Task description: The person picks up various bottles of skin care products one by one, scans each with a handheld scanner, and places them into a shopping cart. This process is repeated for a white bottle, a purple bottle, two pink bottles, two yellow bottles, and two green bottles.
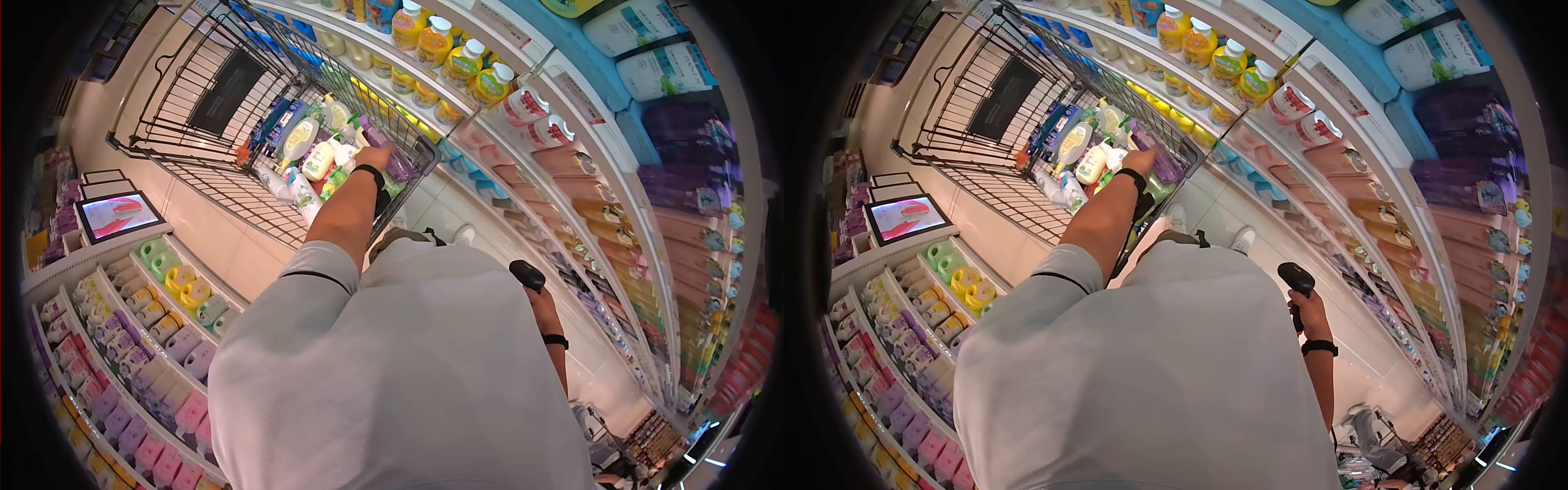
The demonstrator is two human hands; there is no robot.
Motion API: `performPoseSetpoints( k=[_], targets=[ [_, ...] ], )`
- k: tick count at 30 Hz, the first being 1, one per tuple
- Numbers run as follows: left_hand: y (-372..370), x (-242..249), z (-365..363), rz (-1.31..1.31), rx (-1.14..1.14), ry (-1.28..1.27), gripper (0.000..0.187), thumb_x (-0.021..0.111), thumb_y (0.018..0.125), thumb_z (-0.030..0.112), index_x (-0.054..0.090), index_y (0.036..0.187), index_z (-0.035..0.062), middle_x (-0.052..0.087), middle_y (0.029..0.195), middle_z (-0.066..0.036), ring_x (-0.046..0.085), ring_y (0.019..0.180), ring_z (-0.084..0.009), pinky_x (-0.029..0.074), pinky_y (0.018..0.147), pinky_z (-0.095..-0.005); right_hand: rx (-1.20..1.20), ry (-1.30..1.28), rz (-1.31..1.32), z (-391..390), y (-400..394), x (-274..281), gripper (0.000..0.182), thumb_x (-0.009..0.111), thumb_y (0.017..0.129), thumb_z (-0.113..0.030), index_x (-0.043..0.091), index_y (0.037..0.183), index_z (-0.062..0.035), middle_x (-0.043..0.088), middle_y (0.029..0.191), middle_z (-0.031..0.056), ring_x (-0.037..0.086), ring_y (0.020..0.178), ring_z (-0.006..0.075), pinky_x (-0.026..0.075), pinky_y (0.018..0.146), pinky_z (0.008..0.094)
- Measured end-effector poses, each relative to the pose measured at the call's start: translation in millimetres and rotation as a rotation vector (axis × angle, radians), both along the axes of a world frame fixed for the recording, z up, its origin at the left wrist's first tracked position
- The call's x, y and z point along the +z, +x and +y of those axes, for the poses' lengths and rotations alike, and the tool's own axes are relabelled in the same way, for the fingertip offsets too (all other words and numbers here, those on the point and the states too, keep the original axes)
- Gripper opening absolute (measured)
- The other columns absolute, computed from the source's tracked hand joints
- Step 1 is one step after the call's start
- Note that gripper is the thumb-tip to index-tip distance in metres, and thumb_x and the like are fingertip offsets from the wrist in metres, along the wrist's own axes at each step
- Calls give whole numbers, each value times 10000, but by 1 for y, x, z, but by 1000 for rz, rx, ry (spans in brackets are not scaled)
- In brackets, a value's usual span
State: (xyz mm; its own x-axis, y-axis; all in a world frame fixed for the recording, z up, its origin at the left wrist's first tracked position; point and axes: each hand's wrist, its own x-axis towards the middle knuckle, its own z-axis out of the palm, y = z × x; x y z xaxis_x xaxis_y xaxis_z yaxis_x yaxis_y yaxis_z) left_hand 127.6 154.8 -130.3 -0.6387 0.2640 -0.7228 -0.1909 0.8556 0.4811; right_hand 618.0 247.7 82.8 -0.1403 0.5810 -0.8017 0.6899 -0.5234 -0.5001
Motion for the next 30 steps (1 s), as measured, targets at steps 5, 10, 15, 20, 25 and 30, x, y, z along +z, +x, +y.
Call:
performPoseSetpoints(
  k=[5, 10, 15, 20, 25, 30],
  targets=[
    [11, -18, -2, -166, 20, 127, 631, 645, 853, 391, 535, 1289, -52, 535, 1327, -213, 550, 1176, -403, 461, 938, -585, -33, 10, -58, -14, 24, -18, 268, 691, 823, -202, 610, 997, -16, 597, 726, 55, 551, 602, 138, 463, 578, 292],
    [33, 25, -20, -381, -13, 229, 585, 611, 888, 392, 505, 1331, 24, 539, 1272, -163, 546, 1082, -307, 467, 904, -490, -17, -20, -139, -27, 50, -34, 281, 703, 805, -215, 619, 976, -8, 595, 730, 63, 561, 603, 147, 463, 559, 297],
    [33, 101, -6, -151, 298, 724, 216, 558, 913, 219, 582, 1064, 66, 585, 938, -37, 578, 800, -147, 500, 667, -277, -52, -108, -119, -26, 89, -77, 349, 708, 793, -255, 634, 1008, 10, 596, 736, 71, 561, 610, 167, 484, 576, 318],
    [45, 213, 49, -91, 299, 968, 279, 606, 929, 221, 553, 1133, 38, 598, 954, -54, 578, 785, -139, 513, 718, -282, 76, -58, -112, 13, 90, -89, 388, 714, 773, -296, 645, 993, 16, 624, 763, 90, 588, 635, 191, 490, 601, 348],
    [126, 309, 127, 17, -137, 1198, 384, 629, 916, 171, 523, 1236, -14, 605, 1045, -79, 595, 866, -125, 510, 778, -278, 32, -21, -8, 44, 94, -92, 357, 710, 803, -260, 622, 1033, -2, 589, 775, 71, 544, 643, 164, 462, 596, 325],
    [224, 369, 210, 184, -623, 1259, 643, 697, 865, 246, 427, 1382, -24, 556, 1254, -145, 555, 1083, -187, 475, 911, -317, 22, 29, -15, 50, 124, -102, 412, 715, 774, -302, 644, 1028, 14, 628, 772, 90, 590, 633, 184, 485, 611, 347]
  ],
)
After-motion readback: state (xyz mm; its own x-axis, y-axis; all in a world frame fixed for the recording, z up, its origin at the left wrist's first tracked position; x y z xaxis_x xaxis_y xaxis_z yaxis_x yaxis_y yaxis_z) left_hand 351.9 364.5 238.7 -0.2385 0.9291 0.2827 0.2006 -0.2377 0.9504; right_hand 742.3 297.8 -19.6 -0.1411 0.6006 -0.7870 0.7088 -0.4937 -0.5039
